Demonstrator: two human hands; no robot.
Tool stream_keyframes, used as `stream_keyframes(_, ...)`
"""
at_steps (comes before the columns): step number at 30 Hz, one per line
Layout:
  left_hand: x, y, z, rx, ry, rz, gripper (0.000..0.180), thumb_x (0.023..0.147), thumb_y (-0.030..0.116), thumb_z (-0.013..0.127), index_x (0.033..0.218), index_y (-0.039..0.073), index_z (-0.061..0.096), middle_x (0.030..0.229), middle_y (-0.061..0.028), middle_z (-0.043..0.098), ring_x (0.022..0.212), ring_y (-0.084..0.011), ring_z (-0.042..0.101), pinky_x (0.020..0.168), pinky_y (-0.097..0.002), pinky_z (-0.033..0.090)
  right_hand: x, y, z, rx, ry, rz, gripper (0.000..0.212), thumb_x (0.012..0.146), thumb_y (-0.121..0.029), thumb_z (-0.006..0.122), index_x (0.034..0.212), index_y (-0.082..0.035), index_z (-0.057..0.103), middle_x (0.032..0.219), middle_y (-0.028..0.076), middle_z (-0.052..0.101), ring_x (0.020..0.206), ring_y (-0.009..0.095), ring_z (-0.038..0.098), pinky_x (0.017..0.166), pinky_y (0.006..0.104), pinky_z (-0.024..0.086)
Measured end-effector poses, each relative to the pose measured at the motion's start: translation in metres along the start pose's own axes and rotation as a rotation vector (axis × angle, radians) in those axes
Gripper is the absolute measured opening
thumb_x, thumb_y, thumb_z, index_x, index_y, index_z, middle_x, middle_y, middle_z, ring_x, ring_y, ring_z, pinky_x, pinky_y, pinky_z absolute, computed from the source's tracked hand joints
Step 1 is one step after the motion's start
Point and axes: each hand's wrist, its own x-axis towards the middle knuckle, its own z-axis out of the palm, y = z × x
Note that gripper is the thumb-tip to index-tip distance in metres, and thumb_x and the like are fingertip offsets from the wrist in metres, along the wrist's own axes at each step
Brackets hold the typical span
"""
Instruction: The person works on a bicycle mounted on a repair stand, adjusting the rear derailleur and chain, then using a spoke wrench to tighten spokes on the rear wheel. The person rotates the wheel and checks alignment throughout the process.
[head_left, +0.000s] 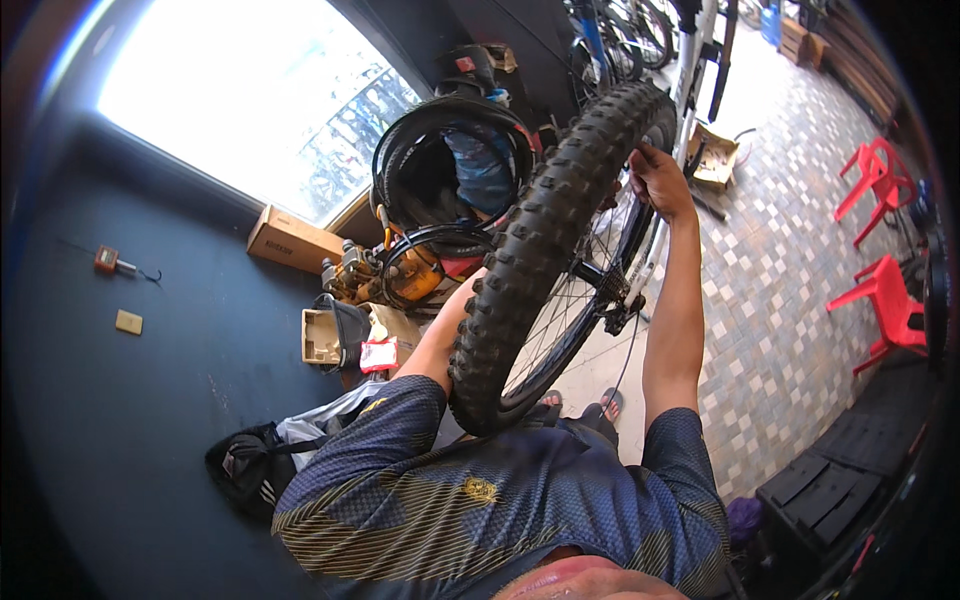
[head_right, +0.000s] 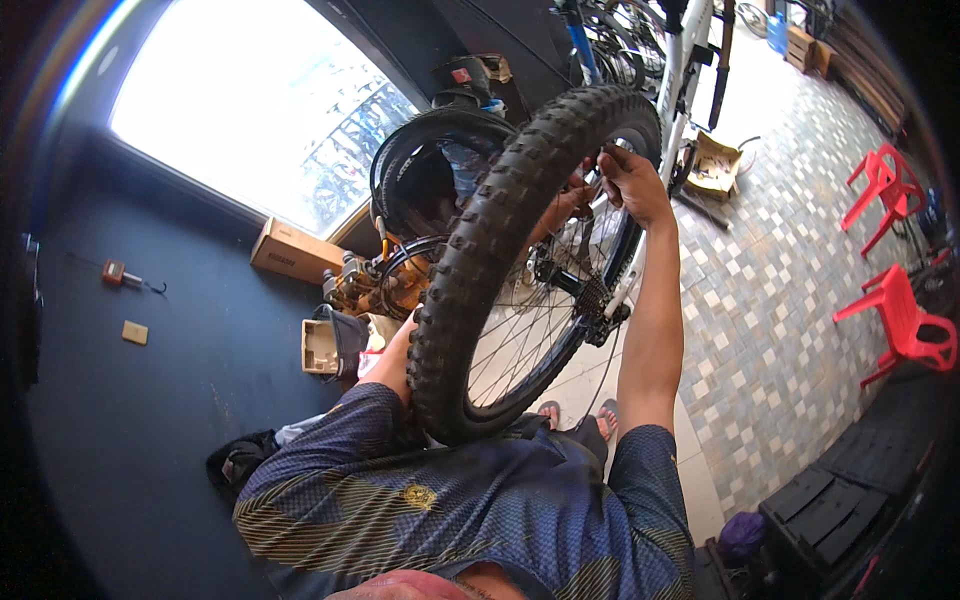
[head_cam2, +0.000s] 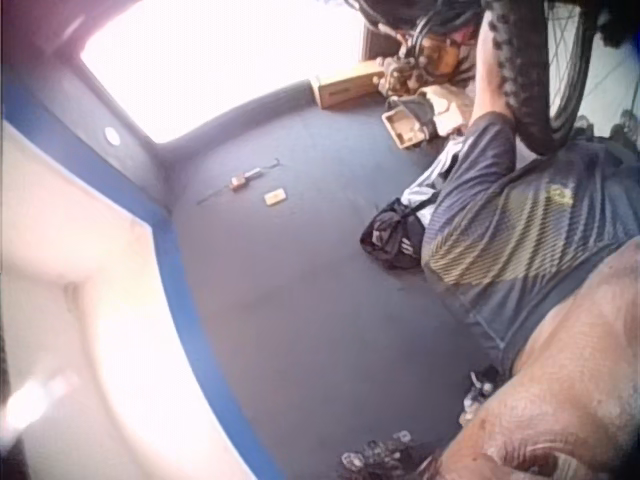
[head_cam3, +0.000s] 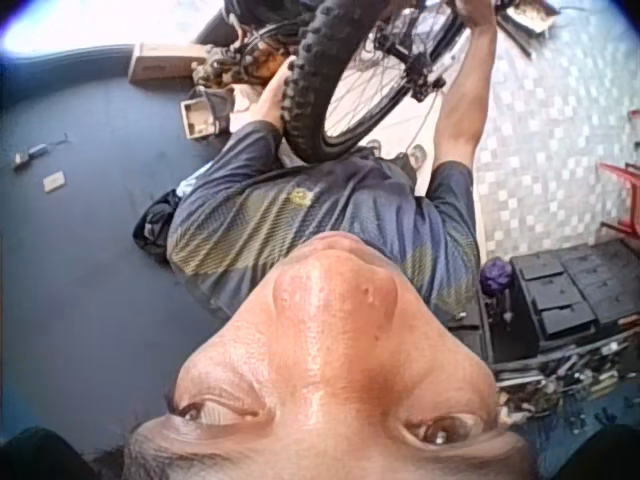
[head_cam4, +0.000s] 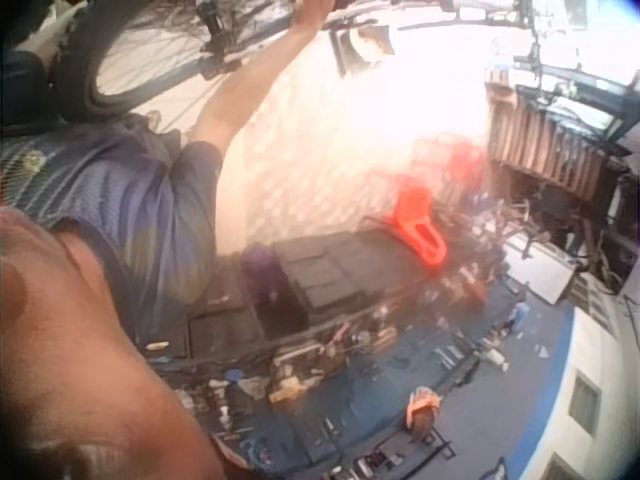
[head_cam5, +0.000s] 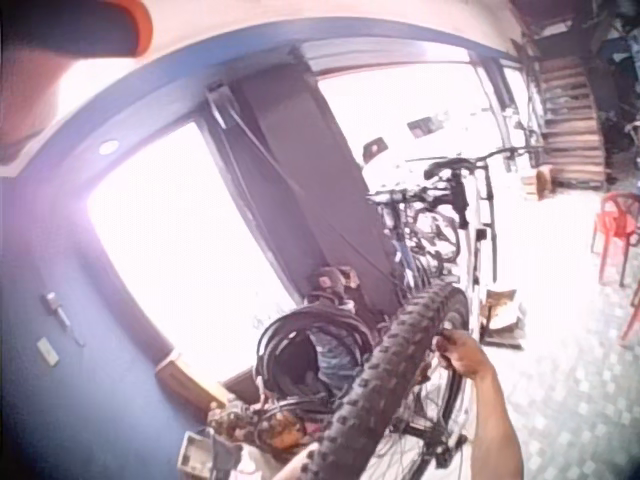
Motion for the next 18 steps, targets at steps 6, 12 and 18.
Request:
stream_keyframes(6, -0.024, -0.005, -0.014, -0.033, 0.02, -0.011, 0.023, 0.093, 0.019, 0.068, 0.104, -0.002, 0.064, 0.09, -0.0092, 0.068, 0.079, -0.0187, 0.069, 0.071, -0.0303, 0.057, 0.002, 0.001, 0.006, -0.045, 0.056, -0.03, 0.04, 0.09, -0.04, 0.068, 0.101, -0.001, 0.067, 0.062, -0.003, 0.054, 0.047, 0.004, 0.042, 0.043, 0.0226, 0.033)
stream_keyframes(12, -0.029, -0.007, -0.015, -0.048, 0.005, -0.013, 0.024, 0.093, 0.019, 0.068, 0.105, -0.002, 0.064, 0.09, -0.0092, 0.068, 0.08, -0.0186, 0.069, 0.071, -0.0301, 0.057, -0.003, 0.001, 0.022, -0.076, 0.244, -0.131, 0.032, 0.089, -0.032, 0.073, 0.093, -0.001, 0.07, 0.063, -0.003, 0.057, 0.045, 0.004, 0.043, 0.04, 0.0229, 0.032)
stream_keyframes(18, -0.041, -0.008, -0.018, -0.051, -0.005, -0.014, 0.025, 0.093, 0.019, 0.068, 0.106, -0.002, 0.064, 0.091, -0.0092, 0.068, 0.08, -0.0184, 0.069, 0.072, -0.0299, 0.057, -0.009, 0.003, 0.039, -0.372, 0.503, -0.187, 0.026, 0.088, -0.02, 0.072, 0.102, 0.002, 0.071, 0.069, 0.004, 0.066, 0.051, 0.009, 0.056, 0.048, 0.0253, 0.042)
